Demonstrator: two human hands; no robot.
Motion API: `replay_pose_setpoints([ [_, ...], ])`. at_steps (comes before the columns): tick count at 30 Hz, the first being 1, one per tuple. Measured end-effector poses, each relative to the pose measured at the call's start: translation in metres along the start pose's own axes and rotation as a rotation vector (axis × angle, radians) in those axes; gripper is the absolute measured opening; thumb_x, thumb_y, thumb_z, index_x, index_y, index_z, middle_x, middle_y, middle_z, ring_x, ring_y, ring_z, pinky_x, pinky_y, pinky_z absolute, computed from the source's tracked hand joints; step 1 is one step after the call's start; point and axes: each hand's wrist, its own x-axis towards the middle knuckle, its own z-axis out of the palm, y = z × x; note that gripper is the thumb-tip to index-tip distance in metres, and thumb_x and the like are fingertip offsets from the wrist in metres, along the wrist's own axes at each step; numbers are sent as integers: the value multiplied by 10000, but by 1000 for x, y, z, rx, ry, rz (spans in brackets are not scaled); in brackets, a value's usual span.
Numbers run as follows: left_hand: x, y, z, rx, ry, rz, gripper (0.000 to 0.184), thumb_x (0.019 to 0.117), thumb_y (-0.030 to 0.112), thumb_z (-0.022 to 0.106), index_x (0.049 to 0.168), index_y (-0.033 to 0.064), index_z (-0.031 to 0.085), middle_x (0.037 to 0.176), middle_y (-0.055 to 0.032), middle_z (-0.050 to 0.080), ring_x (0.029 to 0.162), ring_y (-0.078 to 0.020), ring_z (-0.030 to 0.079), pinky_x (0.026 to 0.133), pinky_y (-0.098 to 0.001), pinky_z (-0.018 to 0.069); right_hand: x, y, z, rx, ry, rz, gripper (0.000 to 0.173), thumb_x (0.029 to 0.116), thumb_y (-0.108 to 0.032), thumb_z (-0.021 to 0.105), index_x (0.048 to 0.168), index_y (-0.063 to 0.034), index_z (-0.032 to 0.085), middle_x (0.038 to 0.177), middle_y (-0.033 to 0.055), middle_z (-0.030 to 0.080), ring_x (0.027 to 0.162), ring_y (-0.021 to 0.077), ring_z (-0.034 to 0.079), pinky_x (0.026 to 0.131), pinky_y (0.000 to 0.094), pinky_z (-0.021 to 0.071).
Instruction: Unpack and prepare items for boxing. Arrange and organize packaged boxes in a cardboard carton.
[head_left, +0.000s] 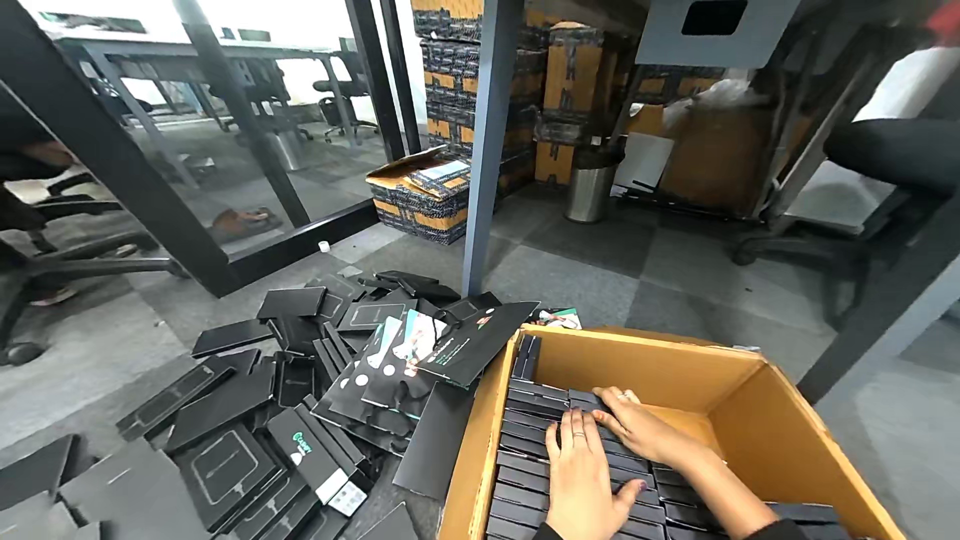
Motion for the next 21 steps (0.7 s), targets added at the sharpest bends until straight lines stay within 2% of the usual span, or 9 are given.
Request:
replay_pose_setpoints([
  [1,0,-1,1,2,13,-2,1046,853,628,682,1509,-125,372,1567,-287,405,1506,-412,325,1207,-606,209,0,-1,0,-3,-5,5,531,1115,-325,401,1503,37,426,1464,272,499,1368,443,458,1170,529,314],
  [4,2,-2,-2,33,-77,-56,1117,860,698,620,1553,-113,291,1639,-319,225,1557,-440,159,1239,-611,104,-1,-2,2,17,-14,18,520,1116,-313,389,1525,6,420,1496,256,479,1397,435,435,1181,545,301],
  [6,3,-3,-1,55,-135,-71,1129,880,735,558,1561,-117,264,1653,-331,152,1563,-455,103,1247,-604,64,-1,-2,5,29,1,27,528,1115,-324,387,1539,-10,413,1507,249,470,1402,434,427,1179,556,300],
  [8,2,-5,4,66,-108,-53,1132,886,752,523,1552,-129,274,1647,-338,164,1558,-458,132,1254,-577,92,-1,0,8,40,27,29,533,1114,-338,379,1540,-19,418,1505,242,475,1403,435,423,1190,562,273],
  [12,4,-9,7,51,-101,-35,1097,916,734,491,1550,-133,271,1643,-349,155,1559,-460,123,1266,-543,82,3,2,11,51,96,27,513,1105,-355,413,1503,-37,476,1491,205,510,1381,414,454,1161,529,332],
  [15,5,-10,8,49,-77,-18,1060,938,718,468,1552,-126,279,1638,-348,177,1556,-459,143,1267,-534,92,5,5,10,142,137,14,508,1100,-338,430,1495,-24,486,1569,194,442,1468,393,372,1217,519,251],
  [18,6,-12,10,35,-37,0,1021,948,694,476,1544,-119,313,1622,-351,229,1544,-465,188,1263,-540,119,5,8,7,287,249,51,500,1104,-315,411,1484,0,489,1598,213,392,1485,400,354,1224,534,246],
  [21,7,-13,11,29,-2,-2,946,978,645,469,1538,-107,342,1622,-330,259,1538,-452,224,1259,-538,148,4,13,0,363,339,107,471,1114,-259,382,1455,44,500,1566,252,419,1467,418,377,1217,552,252],
])
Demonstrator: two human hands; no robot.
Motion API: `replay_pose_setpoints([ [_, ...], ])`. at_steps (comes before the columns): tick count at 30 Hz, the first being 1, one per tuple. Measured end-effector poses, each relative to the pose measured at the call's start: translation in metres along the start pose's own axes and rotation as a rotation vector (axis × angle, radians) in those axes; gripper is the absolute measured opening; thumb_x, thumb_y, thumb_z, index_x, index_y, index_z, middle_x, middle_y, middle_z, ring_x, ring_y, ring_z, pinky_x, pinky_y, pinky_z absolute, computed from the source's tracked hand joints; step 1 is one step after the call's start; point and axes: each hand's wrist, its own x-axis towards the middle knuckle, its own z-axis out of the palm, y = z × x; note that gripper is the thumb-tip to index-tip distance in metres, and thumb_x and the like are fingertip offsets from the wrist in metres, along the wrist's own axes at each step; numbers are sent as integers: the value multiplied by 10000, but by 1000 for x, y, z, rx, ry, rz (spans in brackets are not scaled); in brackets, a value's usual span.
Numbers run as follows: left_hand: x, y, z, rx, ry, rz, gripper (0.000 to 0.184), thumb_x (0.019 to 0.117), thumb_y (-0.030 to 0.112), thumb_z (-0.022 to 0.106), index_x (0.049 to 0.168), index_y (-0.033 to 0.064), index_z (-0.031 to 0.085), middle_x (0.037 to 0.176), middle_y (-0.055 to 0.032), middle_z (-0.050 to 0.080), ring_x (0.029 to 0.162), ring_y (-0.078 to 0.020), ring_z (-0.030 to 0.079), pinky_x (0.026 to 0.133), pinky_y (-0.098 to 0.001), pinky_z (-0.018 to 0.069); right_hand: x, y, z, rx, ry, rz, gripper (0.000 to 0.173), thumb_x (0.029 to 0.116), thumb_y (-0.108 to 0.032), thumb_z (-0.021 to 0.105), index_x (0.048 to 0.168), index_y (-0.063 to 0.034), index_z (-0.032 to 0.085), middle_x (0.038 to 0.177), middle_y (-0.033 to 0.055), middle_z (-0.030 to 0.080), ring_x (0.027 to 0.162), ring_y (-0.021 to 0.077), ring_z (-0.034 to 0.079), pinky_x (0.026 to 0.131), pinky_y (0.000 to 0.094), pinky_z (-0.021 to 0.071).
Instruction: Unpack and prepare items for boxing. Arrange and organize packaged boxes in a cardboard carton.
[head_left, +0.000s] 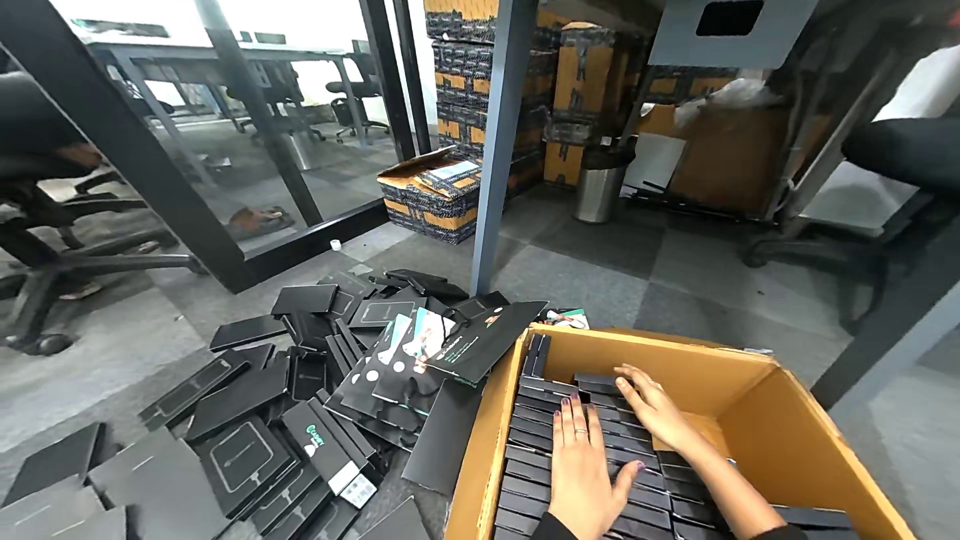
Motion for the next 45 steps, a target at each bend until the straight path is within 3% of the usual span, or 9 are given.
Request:
replay_pose_setpoints([
  [7,1,1,-3,-32,-25,-26,894,1006,599,463,1560,-86,311,1645,-310,220,1558,-424,177,1263,-540,117,2,10,-5,49,-55,19,461,1124,-253,363,1502,-5,453,1522,217,488,1426,339,458,1189,502,327],
  [15,2,1,-8,-104,-3,-7,808,1013,517,524,1572,-34,335,1666,-229,248,1574,-380,152,1261,-584,82,-13,7,-6,29,-119,9,394,1123,-225,355,1408,-29,542,1326,187,626,1226,281,606,1045,483,457],
  [20,2,2,-12,-34,-177,33,741,1038,561,438,1596,81,357,1695,-138,229,1591,-339,75,1243,-629,-18,-22,6,-8,126,-211,86,408,1119,-239,371,1483,-92,480,1465,139,548,1299,246,569,1073,450,459],
  [24,3,2,-11,-20,-178,28,723,1042,565,423,1590,97,378,1689,-124,255,1589,-335,103,1248,-622,-2,-17,2,-5,237,-195,260,377,1118,-323,385,1449,-160,465,1382,123,566,1165,255,605,898,472,508],
  [26,3,2,-11,-14,-184,26,724,1043,563,423,1594,96,369,1689,-122,255,1589,-337,101,1246,-622,-3,-11,-1,0,192,-175,263,400,1110,-324,429,1442,-103,450,1359,179,574,1190,290,591,955,492,480],
  [29,3,2,-11,-4,-175,17,734,1044,566,418,1594,84,362,1684,-136,263,1588,-330,113,1250,-613,4,-3,-8,-1,71,-284,195,502,1099,-278,472,1564,-121,364,1534,185,474,1367,323,517,1127,504,408],
  [32,3,3,-13,-11,-181,7,760,1051,559,405,1597,35,327,1688,-126,256,1587,-322,125,1254,-601,7,0,-8,-7,29,-331,158,479,1096,-241,486,1558,-130,419,1502,183,517,1330,312,552,1117,486,416],
  [38,4,4,-15,-16,-200,-16,721,1066,519,402,1599,40,322,1695,-100,244,1592,-300,107,1257,-586,-2,-4,9,-22,88,-290,227,378,1075,-200,539,1444,-119,539,1395,175,585,1147,311,659,893,491,568],
  [45,2,4,-11,-5,-126,-24,730,1049,533,434,1570,25,381,1685,-144,255,1583,-330,143,1256,-595,58,-10,17,-29,158,-278,264,351,1084,-123,494,1433,-103,534,1403,168,571,1169,328,647,867,530,575],
])
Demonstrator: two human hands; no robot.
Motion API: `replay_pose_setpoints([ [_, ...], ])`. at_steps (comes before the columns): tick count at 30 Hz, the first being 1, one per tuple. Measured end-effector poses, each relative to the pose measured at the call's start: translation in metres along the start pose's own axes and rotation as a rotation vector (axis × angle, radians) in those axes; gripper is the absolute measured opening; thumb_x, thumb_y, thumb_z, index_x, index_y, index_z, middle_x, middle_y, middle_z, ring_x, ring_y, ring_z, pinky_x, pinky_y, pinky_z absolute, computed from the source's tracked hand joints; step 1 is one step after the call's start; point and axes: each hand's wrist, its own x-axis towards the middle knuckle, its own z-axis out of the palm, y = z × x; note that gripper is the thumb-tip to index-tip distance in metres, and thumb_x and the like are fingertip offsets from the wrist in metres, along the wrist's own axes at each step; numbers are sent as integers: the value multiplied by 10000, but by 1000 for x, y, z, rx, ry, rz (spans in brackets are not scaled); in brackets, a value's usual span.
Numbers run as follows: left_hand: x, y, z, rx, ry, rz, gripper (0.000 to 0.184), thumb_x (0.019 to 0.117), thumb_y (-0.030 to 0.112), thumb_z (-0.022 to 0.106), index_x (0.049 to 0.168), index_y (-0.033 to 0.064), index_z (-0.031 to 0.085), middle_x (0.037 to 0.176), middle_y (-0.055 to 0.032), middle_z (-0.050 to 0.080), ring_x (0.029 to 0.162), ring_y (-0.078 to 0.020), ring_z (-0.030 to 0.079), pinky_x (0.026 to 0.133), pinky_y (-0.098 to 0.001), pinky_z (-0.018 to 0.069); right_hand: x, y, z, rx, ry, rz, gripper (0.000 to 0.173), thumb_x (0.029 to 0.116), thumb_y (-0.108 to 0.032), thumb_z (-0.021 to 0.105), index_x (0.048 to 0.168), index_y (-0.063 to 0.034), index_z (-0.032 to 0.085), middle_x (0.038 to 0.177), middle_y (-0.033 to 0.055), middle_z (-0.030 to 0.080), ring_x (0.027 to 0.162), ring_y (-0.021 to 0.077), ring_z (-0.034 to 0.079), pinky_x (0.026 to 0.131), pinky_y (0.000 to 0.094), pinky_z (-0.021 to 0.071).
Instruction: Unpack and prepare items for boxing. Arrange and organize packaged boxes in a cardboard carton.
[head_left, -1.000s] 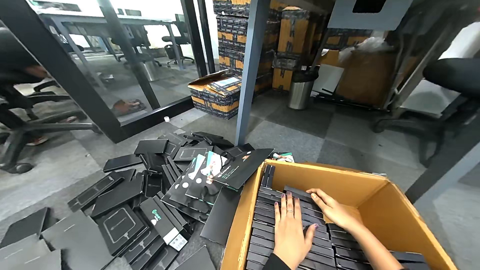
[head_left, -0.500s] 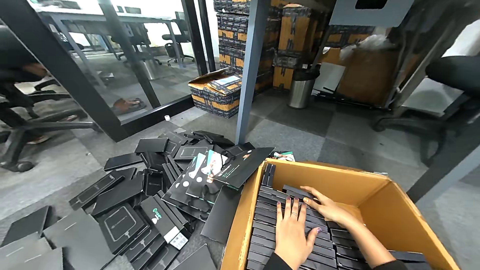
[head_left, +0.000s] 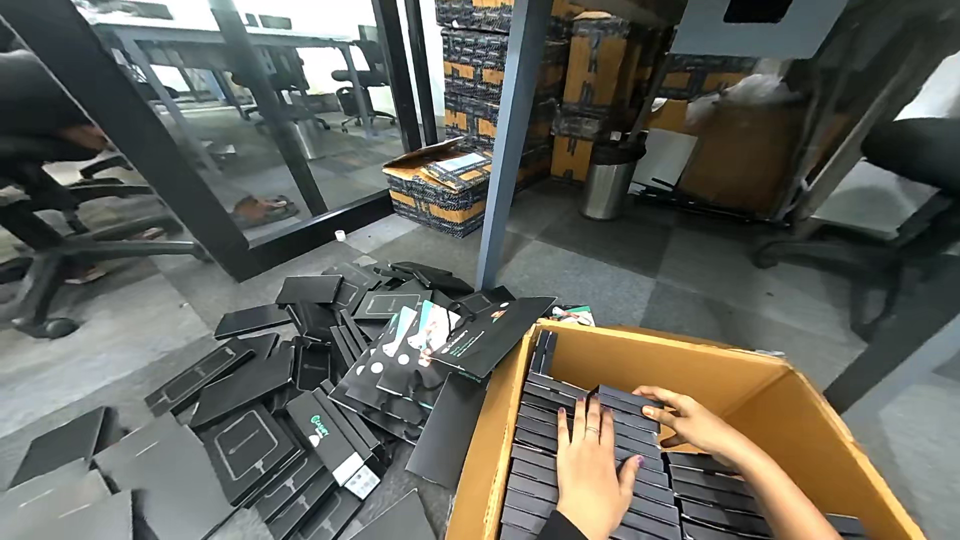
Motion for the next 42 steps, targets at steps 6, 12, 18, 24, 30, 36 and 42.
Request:
replay_pose_setpoints([
  [6,0,2,-3,18,-38,-44,827,1040,573,419,1569,-56,318,1687,-211,195,1584,-348,125,1263,-565,45,3,-6,6,-89,-22,-43,353,1091,-147,484,1437,-90,525,1344,174,600,1144,296,644,897,481,553],
  [12,0,1,0,33,12,-34,830,1036,570,425,1556,-71,337,1668,-221,250,1571,-361,178,1258,-572,78,8,-9,9,-284,54,-237,436,1046,-150,580,1453,-3,524,1479,209,534,1385,332,504,1175,469,362],
  [18,0,0,1,11,32,-32,820,1040,555,431,1567,-62,317,1668,-217,253,1571,-352,186,1261,-563,80,5,-10,20,-221,156,-212,455,1098,-248,472,1481,-4,490,1502,238,497,1404,368,475,1175,505,347],
  [24,1,-1,4,4,94,-22,779,1055,525,415,1557,-66,340,1648,-228,298,1556,-362,235,1255,-561,127,10,-9,17,-181,231,-217,444,1113,-230,418,1477,15,484,1512,245,483,1424,384,447,1188,524,324],
  [30,1,-2,3,-52,126,-25,738,1064,495,413,1542,-66,373,1638,-234,315,1551,-371,244,1257,-550,142,5,-10,15,-203,304,-192,495,1110,-254,426,1520,22,419,1554,255,432,1452,417,402,1202,542,296],
  [36,1,-1,-1,-62,71,-37,730,1074,491,389,1558,-54,348,1661,-216,271,1567,-344,206,1266,-535,116,-24,0,8,-253,444,-284,483,1084,-248,485,1484,21,464,1514,255,474,1405,424,460,1152,578,365],
  [42,2,-2,0,-112,205,10,651,1071,425,445,1488,-74,461,1607,-245,368,1536,-375,282,1262,-514,176,-120,39,4,-528,643,-488,594,1010,-377,492,1406,64,543,1477,257,524,1368,463,500,1100,618,417],
])
